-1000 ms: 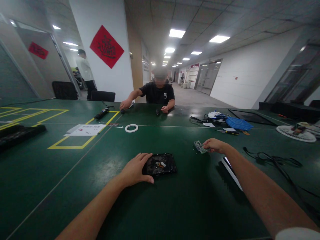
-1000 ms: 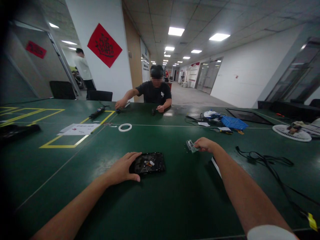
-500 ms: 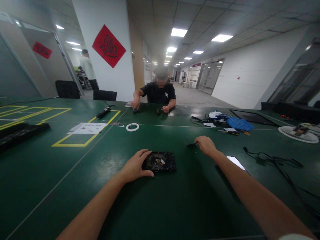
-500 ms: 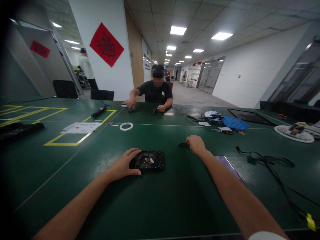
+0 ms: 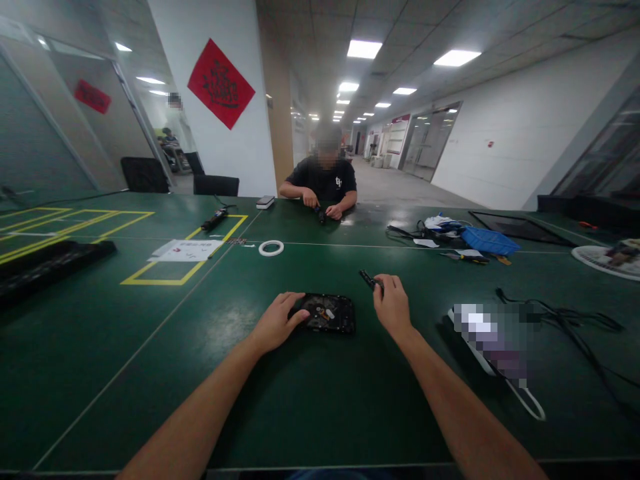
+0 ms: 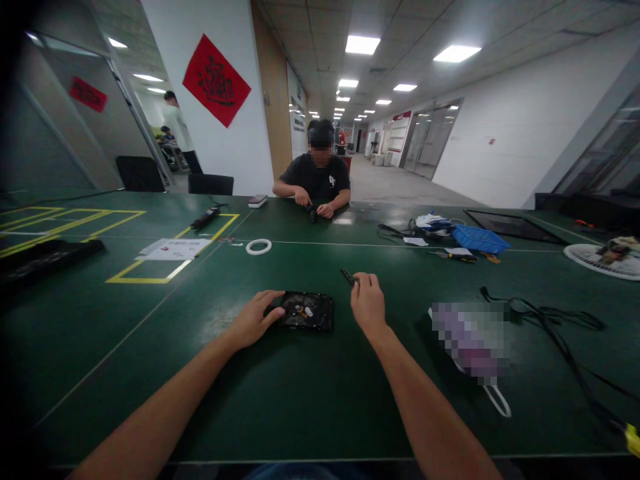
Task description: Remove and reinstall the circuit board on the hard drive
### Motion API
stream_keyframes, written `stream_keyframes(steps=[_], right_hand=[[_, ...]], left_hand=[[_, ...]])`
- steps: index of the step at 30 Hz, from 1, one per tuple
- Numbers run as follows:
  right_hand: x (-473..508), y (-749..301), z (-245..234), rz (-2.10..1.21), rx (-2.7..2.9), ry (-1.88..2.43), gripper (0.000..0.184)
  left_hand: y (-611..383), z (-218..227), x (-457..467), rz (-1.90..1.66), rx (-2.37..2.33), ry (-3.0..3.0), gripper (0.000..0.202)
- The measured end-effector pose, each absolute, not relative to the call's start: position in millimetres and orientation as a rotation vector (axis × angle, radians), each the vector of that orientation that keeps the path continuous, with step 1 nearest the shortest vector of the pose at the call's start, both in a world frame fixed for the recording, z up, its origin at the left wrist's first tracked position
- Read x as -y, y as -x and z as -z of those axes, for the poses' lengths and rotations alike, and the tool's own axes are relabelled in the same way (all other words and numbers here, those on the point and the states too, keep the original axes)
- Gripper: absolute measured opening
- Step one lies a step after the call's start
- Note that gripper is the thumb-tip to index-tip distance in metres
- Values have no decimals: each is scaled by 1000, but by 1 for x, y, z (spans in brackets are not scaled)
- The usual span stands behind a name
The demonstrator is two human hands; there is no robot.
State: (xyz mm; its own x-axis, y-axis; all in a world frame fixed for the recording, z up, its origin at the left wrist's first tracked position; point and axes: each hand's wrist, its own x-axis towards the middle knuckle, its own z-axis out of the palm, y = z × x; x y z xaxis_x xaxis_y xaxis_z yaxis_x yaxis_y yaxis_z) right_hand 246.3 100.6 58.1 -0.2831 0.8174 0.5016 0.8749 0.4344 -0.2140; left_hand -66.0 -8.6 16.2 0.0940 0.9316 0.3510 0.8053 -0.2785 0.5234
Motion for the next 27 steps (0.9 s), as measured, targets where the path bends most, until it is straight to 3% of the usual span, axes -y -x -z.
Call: stream_keyframes(steps=[7, 18, 27], right_hand=[[-88, -239, -44, -83, 2035, 1211, 37], [-88, -241, -31, -369, 2183, 1192, 14], [-39, -227, -48, -480, 2383, 953, 39]], left_hand=[[71, 4, -5, -1189, -1928, -2068, 24], [46, 7, -8, -1265, -2080, -1986, 24], [31, 4, 2, -1169, -2076, -2017, 31]])
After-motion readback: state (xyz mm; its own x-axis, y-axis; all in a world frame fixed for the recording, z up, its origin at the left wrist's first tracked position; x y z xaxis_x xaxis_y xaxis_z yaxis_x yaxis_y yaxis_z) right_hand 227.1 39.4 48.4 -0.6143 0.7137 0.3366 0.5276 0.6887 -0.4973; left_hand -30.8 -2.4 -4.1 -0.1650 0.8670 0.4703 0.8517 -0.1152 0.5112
